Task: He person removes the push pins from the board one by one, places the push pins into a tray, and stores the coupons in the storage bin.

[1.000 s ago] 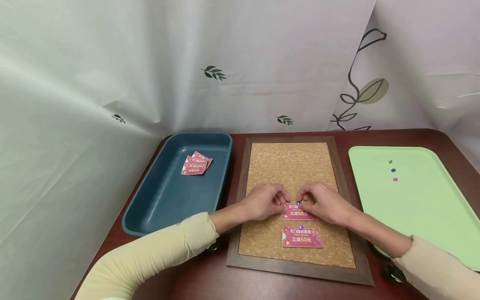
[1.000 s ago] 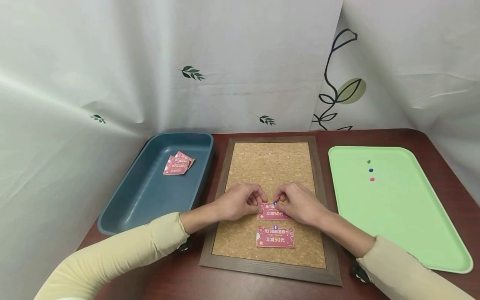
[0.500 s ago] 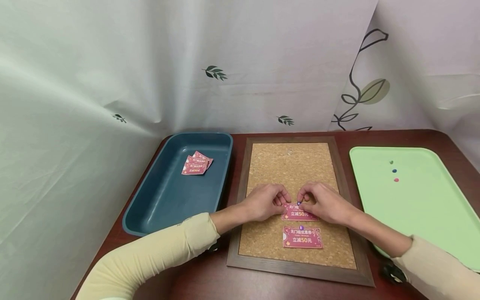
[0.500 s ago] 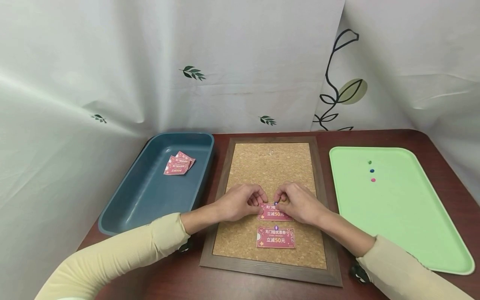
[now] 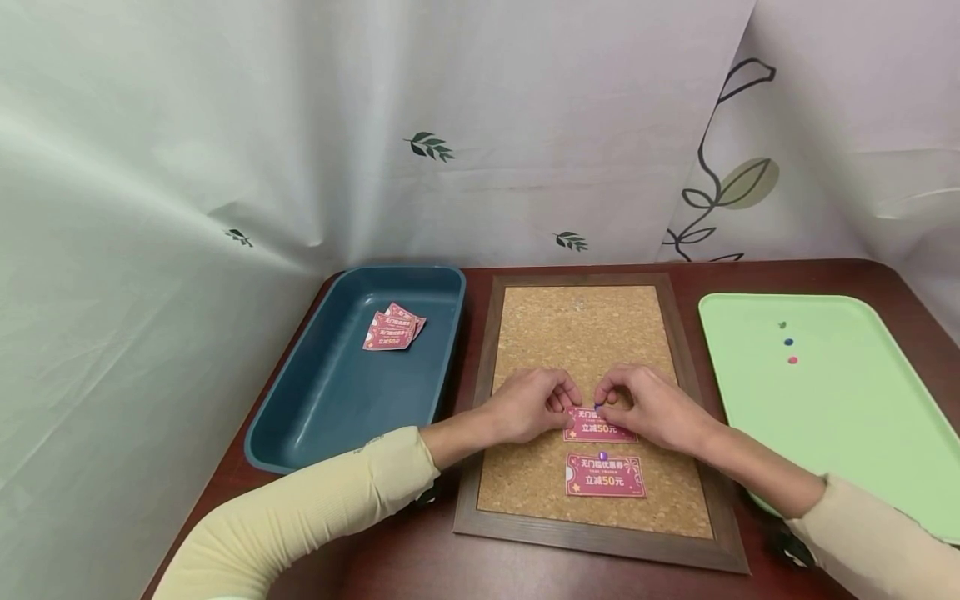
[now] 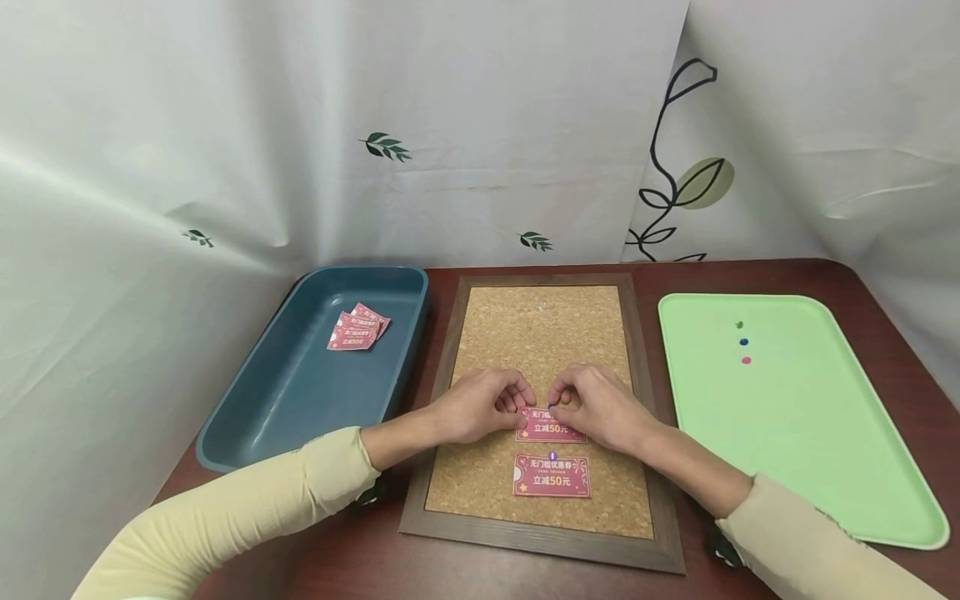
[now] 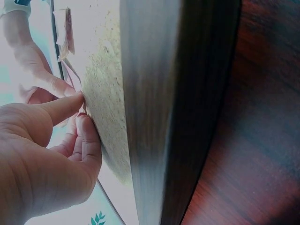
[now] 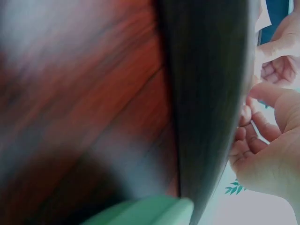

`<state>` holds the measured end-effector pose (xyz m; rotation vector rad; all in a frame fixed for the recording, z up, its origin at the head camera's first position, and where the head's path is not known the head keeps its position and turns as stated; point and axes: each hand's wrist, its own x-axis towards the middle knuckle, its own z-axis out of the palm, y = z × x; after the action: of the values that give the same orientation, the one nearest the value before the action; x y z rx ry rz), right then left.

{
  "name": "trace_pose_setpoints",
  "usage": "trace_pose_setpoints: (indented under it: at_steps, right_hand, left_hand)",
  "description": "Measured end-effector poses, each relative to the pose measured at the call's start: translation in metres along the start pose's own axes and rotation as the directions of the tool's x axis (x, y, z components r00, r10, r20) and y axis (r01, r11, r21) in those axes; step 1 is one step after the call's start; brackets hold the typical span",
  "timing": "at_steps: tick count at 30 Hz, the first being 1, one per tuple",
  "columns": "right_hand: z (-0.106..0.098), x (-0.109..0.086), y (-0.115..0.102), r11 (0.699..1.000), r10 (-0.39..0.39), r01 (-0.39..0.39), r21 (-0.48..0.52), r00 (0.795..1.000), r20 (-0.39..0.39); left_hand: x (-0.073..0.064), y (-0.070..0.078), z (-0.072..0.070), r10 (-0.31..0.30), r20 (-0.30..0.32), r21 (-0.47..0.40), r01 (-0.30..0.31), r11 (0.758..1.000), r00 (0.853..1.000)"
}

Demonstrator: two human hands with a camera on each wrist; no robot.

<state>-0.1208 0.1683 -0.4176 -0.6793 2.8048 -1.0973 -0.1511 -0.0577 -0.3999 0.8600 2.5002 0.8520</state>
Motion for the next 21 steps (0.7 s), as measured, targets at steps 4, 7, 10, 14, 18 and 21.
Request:
trace_pose_setpoints:
  at_steps: [4, 7, 10, 14, 18, 21]
  right_hand:
    - [0.001, 0.001, 0.003, 0.999, -0.031, 0.031, -0.027, 1.0, -0.005]
    - [0.003, 0.003, 0.003, 0.995, -0.064, 0.062, -0.076, 0.998, -0.016]
    - [0.005, 0.005, 0.003, 0.987, -0.105, 0.101, -0.125, 0.994, -0.031]
    - [0.007, 0.007, 0.004, 0.98, -0.138, 0.129, -0.154, 0.989, -0.047]
    - [0.009, 0.007, 0.005, 0.977, -0.143, 0.131, -0.168, 0.988, -0.057]
    - [0.012, 0.007, 0.007, 0.974, -0.154, 0.14, -0.179, 0.986, -0.065]
  left_hand:
    - [0.001, -0.001, 0.0, 0.0, 0.001, -0.002, 0.0, 1.0, 1.0]
    - [0.001, -0.002, 0.001, 0.001, -0.001, 0.0, -0.001, 1.0, 1.0]
    - [0.001, -0.002, 0.0, 0.003, -0.001, -0.003, -0.003, 1.0, 1.0]
    - [0.001, -0.001, 0.0, 0.005, -0.002, -0.006, -0.005, 1.0, 1.0]
    - [0.002, -0.001, 0.0, 0.004, -0.004, -0.001, -0.004, 1.0, 1.0]
    - [0.002, -0.001, 0.0, 0.003, -0.004, 0.003, -0.003, 1.0, 1.0]
